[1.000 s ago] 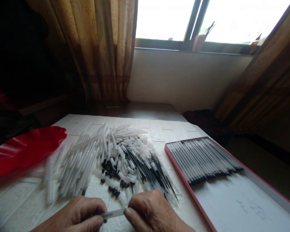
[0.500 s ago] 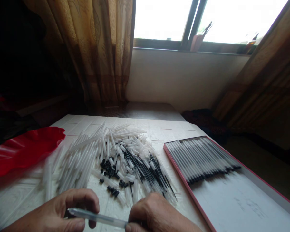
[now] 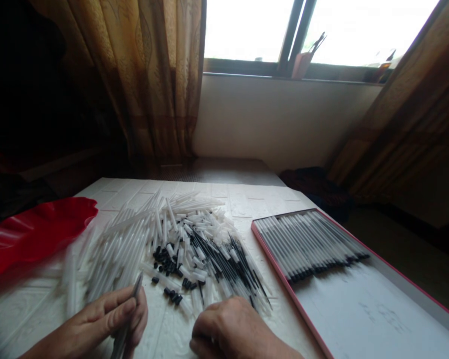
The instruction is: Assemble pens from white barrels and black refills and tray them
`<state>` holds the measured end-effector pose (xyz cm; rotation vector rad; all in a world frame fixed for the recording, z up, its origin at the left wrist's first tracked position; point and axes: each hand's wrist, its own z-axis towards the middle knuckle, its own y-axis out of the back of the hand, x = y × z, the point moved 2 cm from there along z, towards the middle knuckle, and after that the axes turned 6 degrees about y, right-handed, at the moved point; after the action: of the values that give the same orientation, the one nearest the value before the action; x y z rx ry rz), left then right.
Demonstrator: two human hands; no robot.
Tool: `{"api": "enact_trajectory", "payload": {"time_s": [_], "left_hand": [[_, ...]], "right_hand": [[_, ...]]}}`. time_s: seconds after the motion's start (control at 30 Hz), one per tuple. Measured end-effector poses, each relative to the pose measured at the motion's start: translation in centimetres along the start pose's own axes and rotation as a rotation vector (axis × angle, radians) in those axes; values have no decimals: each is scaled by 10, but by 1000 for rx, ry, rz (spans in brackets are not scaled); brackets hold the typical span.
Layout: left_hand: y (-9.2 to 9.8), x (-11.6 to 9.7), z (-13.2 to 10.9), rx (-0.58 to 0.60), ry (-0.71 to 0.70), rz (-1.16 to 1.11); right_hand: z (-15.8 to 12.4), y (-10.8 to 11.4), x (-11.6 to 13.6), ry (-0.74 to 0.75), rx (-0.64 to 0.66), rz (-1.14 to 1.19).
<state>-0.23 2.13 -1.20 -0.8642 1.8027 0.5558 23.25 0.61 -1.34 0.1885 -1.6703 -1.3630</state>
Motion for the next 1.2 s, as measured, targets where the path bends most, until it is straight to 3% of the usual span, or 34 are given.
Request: {"api": "enact_trajectory", "payload": {"time_s": [0.1,0.2,0.33,0.43,0.63,0.87,1.03,1.2], "left_hand": [[-4,7,4,-11,48,34],[-7,-2,3,-150,-2,350],[-13,-12,0,-32,108,671],[-13,-12,-1,-1,134,770],[-12,-12,-4,-33,105,731],[-13,-16,-5,-38,0,681],[-14,-19,-4,-20,-56,674],[-13,-18,-3,-22,-56,688]], "right_hand": [[1,-10,-7,-29,-228,-118],[2,-17,-6,-73,-346,-197],[6,-24,-2,-92,-331,-321],[9,-27,-1,-67,-364,-458],[13,-29,-1,-6,-375,-544],[-1,-12,-6,-84,-434,-225],[-6,-2,-4,-144,-349,-175],[-2,-14,-4,-110,-252,-302]]}}
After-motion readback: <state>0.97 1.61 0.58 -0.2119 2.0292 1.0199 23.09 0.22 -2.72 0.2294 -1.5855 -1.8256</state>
